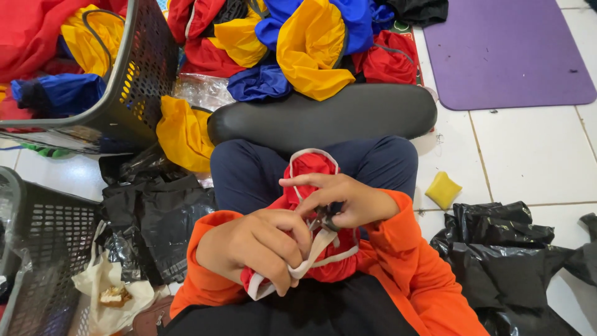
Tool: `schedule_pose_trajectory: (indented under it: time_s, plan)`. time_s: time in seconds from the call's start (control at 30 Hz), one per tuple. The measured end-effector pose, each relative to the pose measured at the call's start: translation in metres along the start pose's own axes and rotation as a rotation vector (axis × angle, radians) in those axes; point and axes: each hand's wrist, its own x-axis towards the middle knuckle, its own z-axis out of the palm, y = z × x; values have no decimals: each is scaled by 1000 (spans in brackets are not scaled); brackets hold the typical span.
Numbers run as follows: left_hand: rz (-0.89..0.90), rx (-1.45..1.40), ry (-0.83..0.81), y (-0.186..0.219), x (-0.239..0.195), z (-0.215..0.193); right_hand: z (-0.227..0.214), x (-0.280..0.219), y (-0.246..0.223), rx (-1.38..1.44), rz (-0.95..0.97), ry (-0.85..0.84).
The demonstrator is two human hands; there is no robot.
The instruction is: The person sits on the floor and handles a yellow sponge wrapped in plastic, placing it into a black bag. They then pick up a red garment and use scissors to cut the white drawstring along the hem. Finally, they unfold the garment and wipe the fabric with the yellow sponge.
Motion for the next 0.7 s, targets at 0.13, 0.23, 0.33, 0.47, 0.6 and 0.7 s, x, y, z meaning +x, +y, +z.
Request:
schedule_pose_trajectory:
  time_s: [0.13, 0.23, 0.33, 0.47, 0.6, 0.7]
  plan:
    - [-13, 36, 51, 4, -5, -1, 6, -1, 21, -55, -31, 139]
    - [-64, 173, 147, 14, -11, -2, 1, -15, 23, 12, 26, 256]
    - [-146, 491, 389, 9, -31, 8, -17, -37, 18, -51, 47, 374]
    - [-304, 1077, 861, -4, -41, 15, -25, -66, 1, -296, 163, 669]
    - [-407, 1208, 863, -21, -57, 3, -16, -76, -5, -114, 134, 867]
    - [-346, 1067, 684, -28, -62, -8, -8, -74, -2, -195, 68, 915]
